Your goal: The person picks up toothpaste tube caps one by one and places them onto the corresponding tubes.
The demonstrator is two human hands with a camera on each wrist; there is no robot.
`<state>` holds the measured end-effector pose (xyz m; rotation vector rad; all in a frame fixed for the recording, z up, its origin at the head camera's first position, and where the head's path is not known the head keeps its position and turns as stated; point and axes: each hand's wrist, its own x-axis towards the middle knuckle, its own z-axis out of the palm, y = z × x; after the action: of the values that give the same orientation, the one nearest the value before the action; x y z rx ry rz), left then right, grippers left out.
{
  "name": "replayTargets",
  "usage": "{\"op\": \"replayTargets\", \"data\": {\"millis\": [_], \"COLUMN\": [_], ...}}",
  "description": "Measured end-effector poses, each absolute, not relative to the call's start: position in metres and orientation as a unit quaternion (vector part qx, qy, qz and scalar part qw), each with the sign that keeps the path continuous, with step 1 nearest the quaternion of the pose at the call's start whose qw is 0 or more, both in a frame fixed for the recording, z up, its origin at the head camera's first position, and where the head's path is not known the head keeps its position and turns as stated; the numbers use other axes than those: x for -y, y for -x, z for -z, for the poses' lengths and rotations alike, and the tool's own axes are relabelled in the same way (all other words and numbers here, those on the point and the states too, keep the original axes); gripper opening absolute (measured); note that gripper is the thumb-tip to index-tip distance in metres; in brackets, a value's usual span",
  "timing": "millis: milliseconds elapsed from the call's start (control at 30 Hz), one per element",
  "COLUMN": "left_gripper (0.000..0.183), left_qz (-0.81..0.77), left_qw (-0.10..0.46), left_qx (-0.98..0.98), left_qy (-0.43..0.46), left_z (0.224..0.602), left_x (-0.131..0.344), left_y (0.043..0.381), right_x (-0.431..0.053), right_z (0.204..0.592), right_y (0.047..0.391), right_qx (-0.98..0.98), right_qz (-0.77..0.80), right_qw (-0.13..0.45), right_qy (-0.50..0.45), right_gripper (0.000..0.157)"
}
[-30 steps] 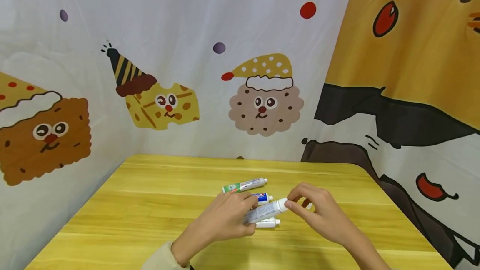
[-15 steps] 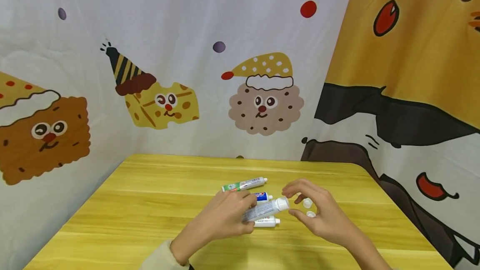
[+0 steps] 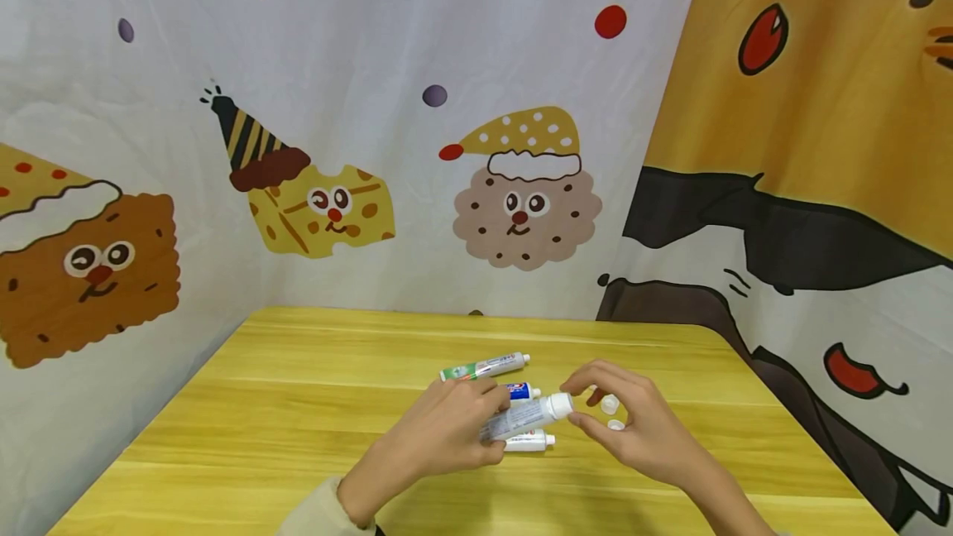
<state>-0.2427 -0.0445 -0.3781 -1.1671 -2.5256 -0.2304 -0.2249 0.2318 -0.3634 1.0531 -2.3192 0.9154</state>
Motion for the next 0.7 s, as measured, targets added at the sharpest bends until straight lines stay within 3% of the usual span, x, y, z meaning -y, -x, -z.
{"op": "replayTargets", "data": {"millis": [300, 700], "left_gripper": [0.027, 0.028], "left_qz": [0.079, 0.079], "left_qw": [0.17, 0.17], "left_qx": [0.891, 0.894], "left_qy": [0.413, 0.408], "left_z": [0.3781, 0.3799], "left_x": [0.0435, 0.0432], "left_y": [0.2422, 0.2439], "right_x": [-0.2301, -0.2291], "right_z": [0.3634, 0.365], "right_y": [0.2239, 0.2256], "right_qx": [0.846, 0.804], "right_qz": [-0.314, -0.33], "right_qw": [0.23, 0.22], "right_qy": [-0.364, -0.444], "right_gripper": [0.026, 0.043]}}
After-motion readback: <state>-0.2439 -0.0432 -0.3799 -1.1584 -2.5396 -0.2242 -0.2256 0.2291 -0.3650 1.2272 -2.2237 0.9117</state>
